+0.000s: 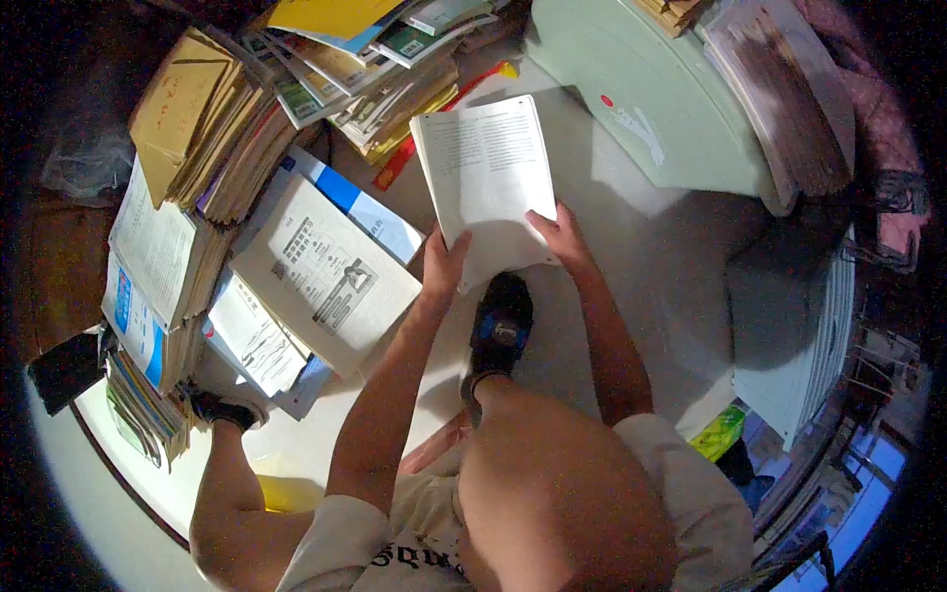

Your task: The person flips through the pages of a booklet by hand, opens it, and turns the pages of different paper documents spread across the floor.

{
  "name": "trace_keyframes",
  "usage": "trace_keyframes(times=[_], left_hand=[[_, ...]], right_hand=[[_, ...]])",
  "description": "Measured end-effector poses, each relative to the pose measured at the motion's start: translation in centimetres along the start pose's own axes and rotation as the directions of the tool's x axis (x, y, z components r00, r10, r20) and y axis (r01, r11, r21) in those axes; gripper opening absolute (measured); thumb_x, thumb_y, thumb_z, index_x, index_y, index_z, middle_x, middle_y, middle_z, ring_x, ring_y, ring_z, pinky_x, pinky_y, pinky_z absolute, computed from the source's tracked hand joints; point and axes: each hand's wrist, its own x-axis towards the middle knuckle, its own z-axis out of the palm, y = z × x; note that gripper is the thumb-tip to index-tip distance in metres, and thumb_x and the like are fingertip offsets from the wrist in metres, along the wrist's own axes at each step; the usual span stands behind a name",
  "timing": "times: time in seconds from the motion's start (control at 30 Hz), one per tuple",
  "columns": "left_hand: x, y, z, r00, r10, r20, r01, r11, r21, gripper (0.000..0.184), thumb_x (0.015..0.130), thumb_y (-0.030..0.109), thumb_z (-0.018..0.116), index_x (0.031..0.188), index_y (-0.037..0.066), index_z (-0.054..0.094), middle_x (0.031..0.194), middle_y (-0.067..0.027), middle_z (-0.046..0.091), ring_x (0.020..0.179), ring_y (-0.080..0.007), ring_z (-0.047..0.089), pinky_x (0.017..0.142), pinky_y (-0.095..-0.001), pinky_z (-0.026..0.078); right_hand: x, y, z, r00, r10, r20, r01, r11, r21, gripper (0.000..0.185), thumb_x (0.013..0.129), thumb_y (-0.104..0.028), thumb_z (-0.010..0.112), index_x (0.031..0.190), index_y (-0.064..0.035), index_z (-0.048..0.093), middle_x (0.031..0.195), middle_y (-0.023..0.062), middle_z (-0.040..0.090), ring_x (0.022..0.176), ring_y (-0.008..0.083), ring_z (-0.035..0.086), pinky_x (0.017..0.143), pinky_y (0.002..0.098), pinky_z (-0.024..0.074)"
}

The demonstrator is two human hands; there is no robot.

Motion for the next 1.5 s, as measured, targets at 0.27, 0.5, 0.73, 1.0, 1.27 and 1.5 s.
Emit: trace_keyframes(times=[0.27, 0.5, 0.73, 1.0, 1.27, 1.5], left_hand=[[0.0, -0.9, -0.3, 0.997, -0.057, -0.043, 0.060, 0.995, 0.076, 0.047, 0.092, 0.015, 0.070, 0.133, -0.002, 0.054, 0.123, -0.0207, 0.067, 0.112, -0.0283, 0.065, 0.097, -0.0391, 0.050], [-2.1, -1.7, -0.9, 0.994, -0.103, -0.047, 0.112, 0.937, 0.330, 0.051, 0.091, 0.011, 0.068, 0.136, -0.005, 0.050, 0.123, -0.0260, 0.064, 0.117, -0.0397, 0.062, 0.101, -0.0447, 0.048], [-9.8, 8.3, 0.1, 0.970, 0.237, -0.056, -0.208, 0.927, 0.313, 0.042, 0.091, 0.008, 0.067, 0.129, -0.003, 0.055, 0.123, -0.0255, 0.062, 0.115, -0.0437, 0.061, 0.099, -0.0450, 0.050], [-10.5, 14.8, -6.9, 0.962, 0.264, -0.075, -0.218, 0.902, 0.373, 0.024, 0.093, -0.005, 0.058, 0.115, 0.000, 0.066, 0.107, -0.0135, 0.073, 0.096, -0.0228, 0.072, 0.083, -0.0361, 0.058], [-11.4, 11.9, -15.1, 0.819, 0.501, -0.280, -0.143, 0.652, 0.745, 0.020, 0.086, -0.005, 0.062, 0.104, 0.002, 0.067, 0.099, -0.0152, 0.068, 0.094, -0.0341, 0.066, 0.081, -0.0401, 0.053], [-11.8, 9.4, -16.1, 0.824, 0.451, -0.342, -0.180, 0.782, 0.597, 0.025, 0.087, -0.007, 0.061, 0.109, 0.002, 0.067, 0.103, -0.0159, 0.063, 0.097, -0.0368, 0.062, 0.080, -0.0426, 0.051]], right_hand=[[0.7, 1.2, -0.6, 0.999, 0.053, -0.013, -0.053, 0.999, 0.005, 0.056, 0.092, -0.026, 0.077, 0.134, 0.0027, 0.054, 0.117, 0.0150, 0.069, 0.105, 0.0241, 0.069, 0.093, 0.0382, 0.0558], [0.5, 0.9, -0.5, 0.984, 0.126, -0.124, -0.145, 0.976, -0.160, 0.047, 0.093, -0.014, 0.074, 0.132, 0.0032, 0.053, 0.118, 0.0109, 0.068, 0.109, 0.0183, 0.064, 0.093, 0.0343, 0.0514], [0.5, -0.7, 0.1, 0.976, 0.043, -0.212, -0.107, 0.947, -0.303, 0.050, 0.090, -0.015, 0.077, 0.131, 0.0009, 0.053, 0.119, 0.0136, 0.067, 0.104, 0.0236, 0.066, 0.092, 0.0365, 0.0517], [-1.0, -9.4, 7.8, 0.817, -0.561, -0.131, 0.279, 0.584, -0.762, 0.047, 0.081, 0.000, 0.070, 0.126, -0.0073, 0.058, 0.119, 0.0194, 0.062, 0.114, 0.0399, 0.058, 0.102, 0.0473, 0.0445], [-2.4, -10.8, 23.0, 0.815, -0.524, 0.248, 0.580, 0.728, -0.367, 0.044, 0.087, -0.007, 0.071, 0.130, -0.0067, 0.060, 0.122, 0.0158, 0.059, 0.108, 0.0308, 0.062, 0.081, 0.0376, 0.0562], [-0.4, -8.3, 28.2, 0.825, -0.519, 0.222, 0.541, 0.614, -0.575, 0.050, 0.083, -0.014, 0.075, 0.129, -0.0024, 0.060, 0.113, 0.0181, 0.061, 0.109, 0.0357, 0.058, 0.105, 0.0493, 0.0404]])
